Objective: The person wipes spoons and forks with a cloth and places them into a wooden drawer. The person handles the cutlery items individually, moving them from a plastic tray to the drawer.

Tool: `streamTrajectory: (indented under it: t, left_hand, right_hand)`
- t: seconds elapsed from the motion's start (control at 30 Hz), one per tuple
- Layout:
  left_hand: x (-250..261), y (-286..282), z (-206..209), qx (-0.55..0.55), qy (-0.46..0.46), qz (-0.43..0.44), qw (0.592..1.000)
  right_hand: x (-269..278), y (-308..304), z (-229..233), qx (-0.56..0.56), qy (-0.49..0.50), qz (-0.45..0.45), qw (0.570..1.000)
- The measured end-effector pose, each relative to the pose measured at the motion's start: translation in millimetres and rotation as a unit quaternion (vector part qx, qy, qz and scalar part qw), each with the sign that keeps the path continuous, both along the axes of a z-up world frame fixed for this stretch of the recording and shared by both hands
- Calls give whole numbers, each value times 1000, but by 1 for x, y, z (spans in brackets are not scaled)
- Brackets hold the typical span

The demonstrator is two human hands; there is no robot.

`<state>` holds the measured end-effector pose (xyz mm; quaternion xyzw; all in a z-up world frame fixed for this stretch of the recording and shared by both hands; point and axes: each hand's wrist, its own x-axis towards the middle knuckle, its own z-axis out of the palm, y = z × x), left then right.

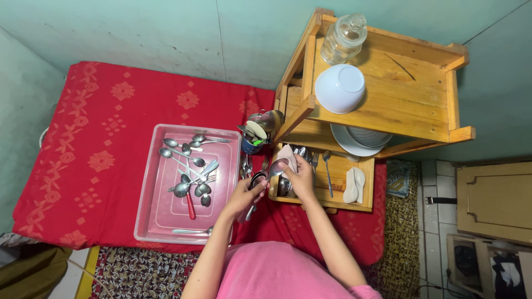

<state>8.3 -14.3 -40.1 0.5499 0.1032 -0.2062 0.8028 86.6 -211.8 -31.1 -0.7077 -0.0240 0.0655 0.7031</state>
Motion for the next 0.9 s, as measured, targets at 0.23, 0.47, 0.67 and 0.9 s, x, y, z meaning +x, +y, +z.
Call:
streamTrajectory:
  t: [0.23, 0.47, 0.67, 0.9]
  left_hand:
    - [4, -13, 2, 81, -39, 65, 994]
    - [3, -16, -3, 14, -52, 98, 994]
    - [1, -13, 6, 11, -10, 75, 997]
    - [3, -11, 6, -5, -30, 87, 996]
  right_hand:
    - [-11, 10, 42, -71, -70, -124, 987]
    - [-29, 17, 56, -403, -327, 59, 852]
    - [-21, 5, 59, -497, -354, 20, 792]
    - [-40, 13, 34, -276, -256, 86, 922]
